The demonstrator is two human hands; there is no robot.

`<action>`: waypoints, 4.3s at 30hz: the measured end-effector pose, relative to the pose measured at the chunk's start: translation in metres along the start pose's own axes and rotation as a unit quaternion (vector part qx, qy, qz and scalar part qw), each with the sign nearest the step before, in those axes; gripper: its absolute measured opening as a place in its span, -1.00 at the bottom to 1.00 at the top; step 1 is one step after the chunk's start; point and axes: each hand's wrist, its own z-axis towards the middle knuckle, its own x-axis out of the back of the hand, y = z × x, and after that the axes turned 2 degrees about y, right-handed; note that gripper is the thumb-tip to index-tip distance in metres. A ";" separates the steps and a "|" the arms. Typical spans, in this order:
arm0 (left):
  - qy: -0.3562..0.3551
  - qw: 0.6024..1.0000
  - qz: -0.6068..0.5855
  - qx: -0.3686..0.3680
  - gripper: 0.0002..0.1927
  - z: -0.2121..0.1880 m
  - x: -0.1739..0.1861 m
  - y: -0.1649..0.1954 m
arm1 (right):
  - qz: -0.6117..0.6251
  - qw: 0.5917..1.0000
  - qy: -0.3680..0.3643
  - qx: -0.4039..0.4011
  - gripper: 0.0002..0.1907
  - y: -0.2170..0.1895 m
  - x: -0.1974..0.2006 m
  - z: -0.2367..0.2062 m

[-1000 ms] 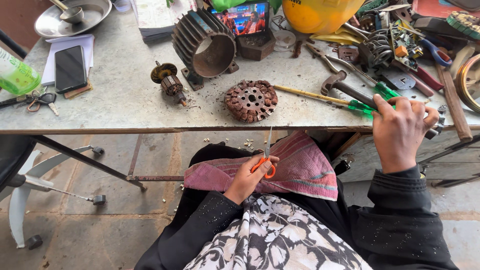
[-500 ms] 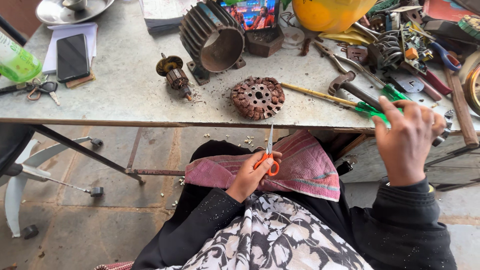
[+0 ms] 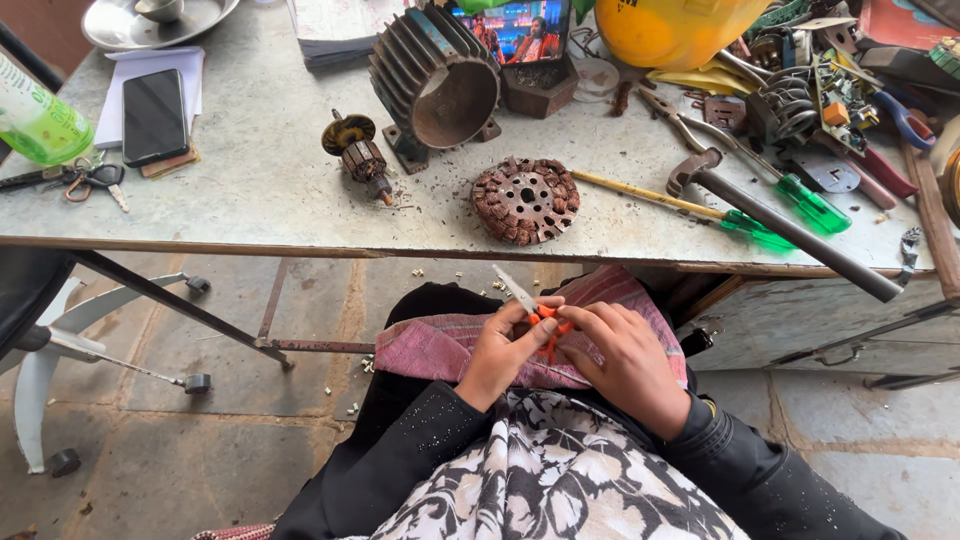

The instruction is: The person uses a wooden stick to push material into the slots of a motor stator, then taps the stator with a hammer. They wipe the stator with a cloth and use scissors to trim protruding material from the slots.

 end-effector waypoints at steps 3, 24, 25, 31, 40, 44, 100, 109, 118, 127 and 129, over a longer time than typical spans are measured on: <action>0.002 1.000 0.002 0.008 -0.64 0.000 0.000 -0.001 | 0.001 1.000 0.007 0.006 -0.38 -0.001 0.001 0.000; -0.021 0.832 0.494 -0.251 -0.59 0.014 0.022 0.117 | 0.265 0.941 -0.022 -0.209 -0.39 0.038 0.023 -0.001; -0.017 0.809 0.527 -0.260 -0.56 0.027 0.030 0.129 | 0.284 0.933 -0.021 -0.219 -0.40 0.041 0.025 0.000; -0.078 0.707 0.671 -0.208 -0.29 0.091 0.064 0.163 | 0.292 0.935 -0.042 -0.199 -0.41 0.038 0.027 0.001; -0.047 0.741 0.646 -0.176 -0.36 0.096 0.069 0.141 | 0.199 0.950 -0.119 -0.211 -0.43 0.038 0.021 0.003; 0.004 0.713 0.665 -0.221 -0.38 0.092 0.052 0.123 | 0.199 0.946 -0.145 -0.210 -0.50 0.042 0.011 0.001; -0.045 0.823 0.544 -0.157 -0.72 0.166 -0.008 0.099 | 0.005 0.988 -0.085 -0.131 -0.31 0.024 0.047 -0.014; -0.045 0.832 0.530 -0.158 -0.73 0.167 -0.007 0.100 | -0.005 0.994 -0.053 -0.097 -0.32 0.027 0.041 -0.016; -0.031 0.829 0.539 -0.147 -0.73 0.166 -0.009 0.101 | -0.057 0.997 0.010 -0.057 -0.33 0.028 0.013 -0.023; 0.015 0.814 0.556 -0.165 -0.73 0.167 -0.009 0.094 | 0.351 0.897 -0.039 -0.265 -0.29 0.040 0.007 -0.022; 0.016 0.815 0.554 -0.172 -0.73 0.169 -0.009 0.093 | 0.597 0.701 -0.052 -0.386 -0.30 0.046 0.010 -0.021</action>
